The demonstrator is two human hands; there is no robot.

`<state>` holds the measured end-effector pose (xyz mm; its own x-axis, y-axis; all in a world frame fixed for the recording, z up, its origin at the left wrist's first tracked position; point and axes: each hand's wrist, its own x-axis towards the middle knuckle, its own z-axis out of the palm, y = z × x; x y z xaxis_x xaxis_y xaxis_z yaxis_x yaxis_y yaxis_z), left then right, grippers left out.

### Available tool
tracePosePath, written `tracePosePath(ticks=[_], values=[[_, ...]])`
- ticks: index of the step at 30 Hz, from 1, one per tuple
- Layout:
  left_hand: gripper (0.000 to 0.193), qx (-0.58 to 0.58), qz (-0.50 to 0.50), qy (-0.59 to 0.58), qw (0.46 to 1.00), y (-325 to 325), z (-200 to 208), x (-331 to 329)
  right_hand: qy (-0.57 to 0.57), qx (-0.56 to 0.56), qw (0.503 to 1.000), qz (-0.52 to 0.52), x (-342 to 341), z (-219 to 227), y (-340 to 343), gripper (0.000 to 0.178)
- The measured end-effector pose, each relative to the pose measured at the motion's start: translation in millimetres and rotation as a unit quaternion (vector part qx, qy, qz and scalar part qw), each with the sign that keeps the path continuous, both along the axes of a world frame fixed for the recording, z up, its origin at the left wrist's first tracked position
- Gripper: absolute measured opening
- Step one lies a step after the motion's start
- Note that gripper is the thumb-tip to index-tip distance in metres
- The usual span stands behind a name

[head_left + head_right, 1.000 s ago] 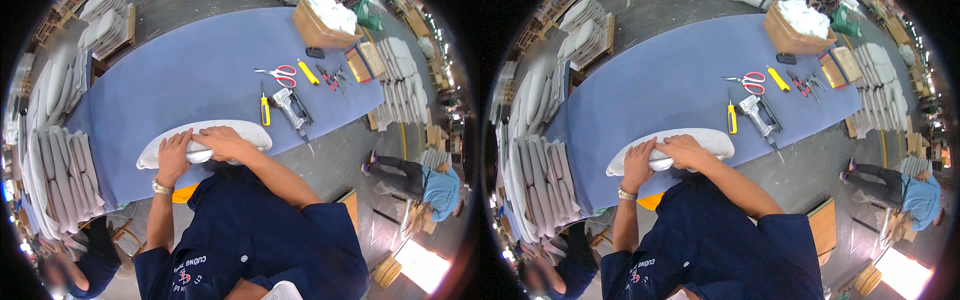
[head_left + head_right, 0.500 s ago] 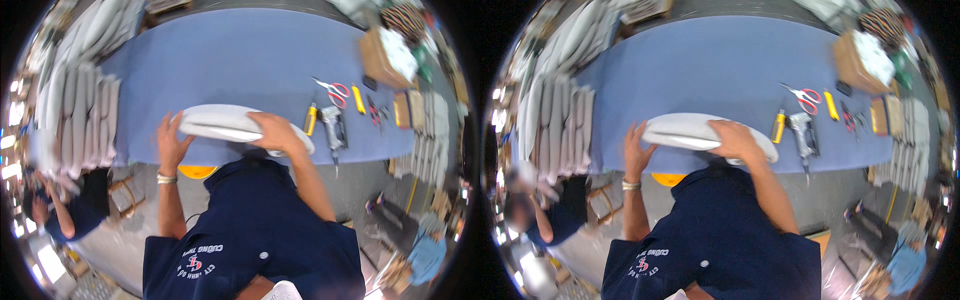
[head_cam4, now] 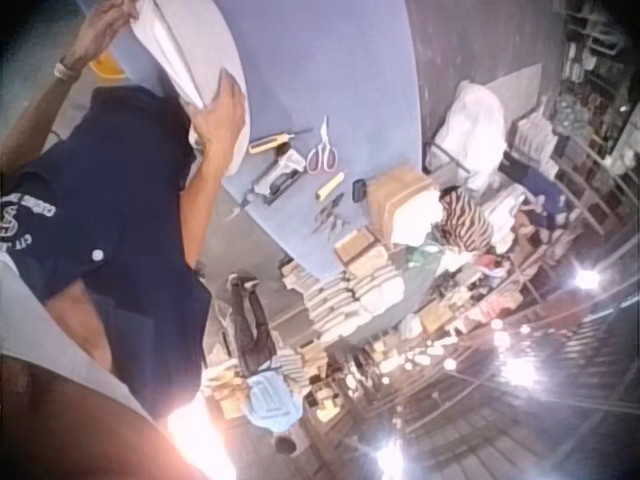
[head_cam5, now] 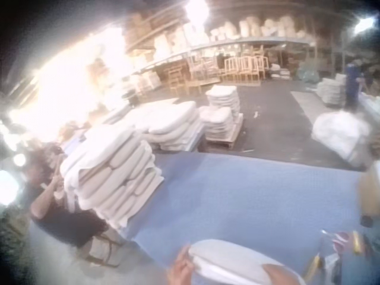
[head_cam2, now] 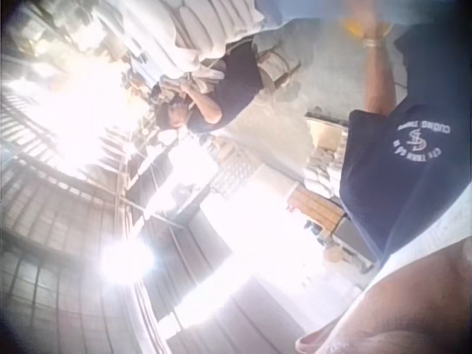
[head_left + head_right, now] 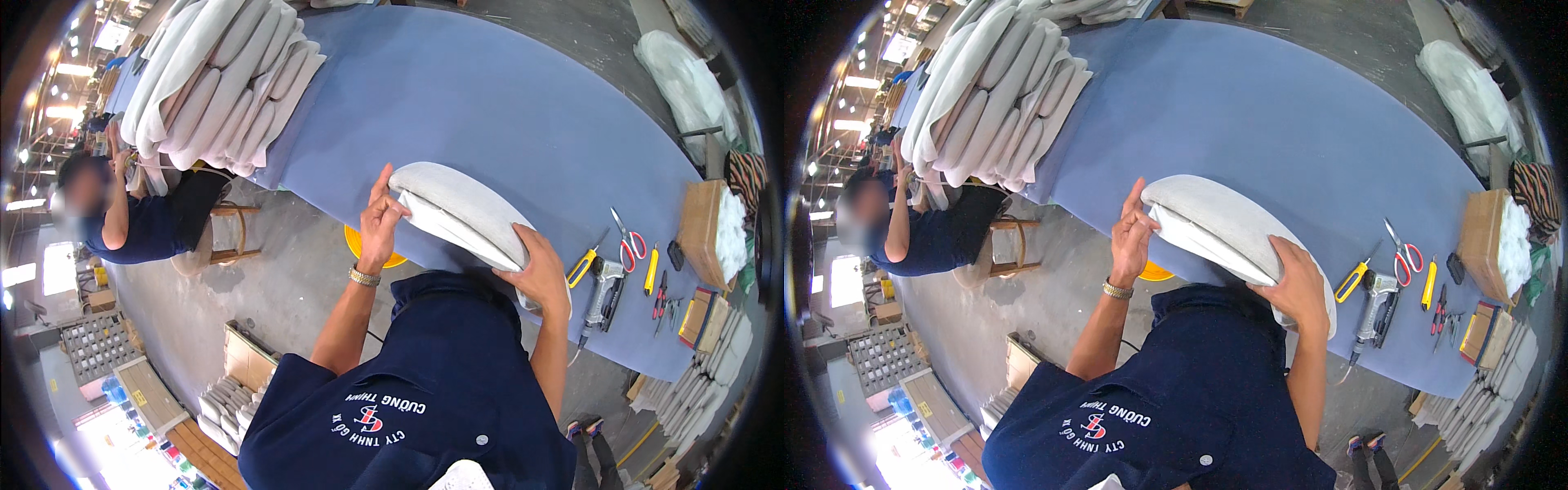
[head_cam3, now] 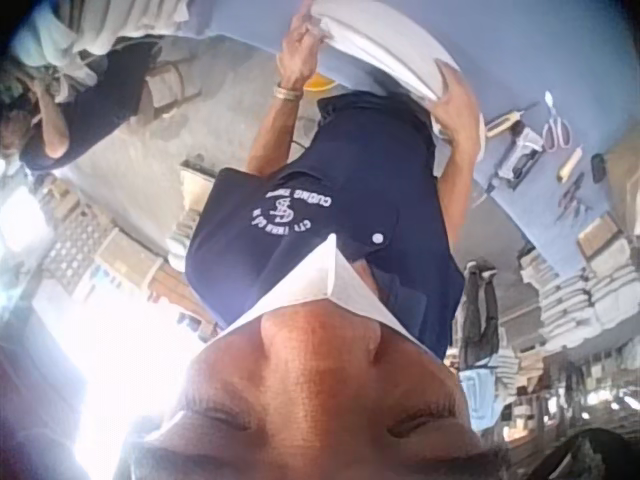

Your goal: The person staples a white cushion cover, trims excess fabric with a utility knife, and folds the cushion. They then place the finished cushion on a stack of similar cushions.

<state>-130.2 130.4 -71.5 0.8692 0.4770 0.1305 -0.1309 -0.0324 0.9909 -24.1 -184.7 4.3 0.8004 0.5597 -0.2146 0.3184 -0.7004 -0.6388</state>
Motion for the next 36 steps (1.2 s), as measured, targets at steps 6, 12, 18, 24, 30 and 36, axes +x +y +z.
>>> tracePosePath(ticks=[6,12,18,24,30,36], values=[[0.023,-0.190,0.132,0.072,0.970,-16,28,25,-0.010,0.006,1.000,-0.008,-2,-1,0,0.085],[0.046,-0.263,0.087,0.161,0.947,14,-10,35,0.013,0.075,0.996,-0.049,-14,-4,-22,0.081],[0.044,-0.090,-0.010,0.296,0.951,31,-13,26,0.082,-0.023,0.948,-0.307,-60,-44,-138,0.069],[0.063,-0.185,0.053,0.265,0.945,11,7,33,0.164,0.146,0.879,-0.422,-100,-124,-132,0.079],[0.080,-0.243,0.046,0.176,0.953,-49,15,35,0.299,0.184,0.857,-0.378,-75,-73,-101,0.079],[0.070,-0.201,0.024,0.176,0.963,-126,35,71,0.270,0.285,0.846,-0.360,-113,-84,-88,0.072]])
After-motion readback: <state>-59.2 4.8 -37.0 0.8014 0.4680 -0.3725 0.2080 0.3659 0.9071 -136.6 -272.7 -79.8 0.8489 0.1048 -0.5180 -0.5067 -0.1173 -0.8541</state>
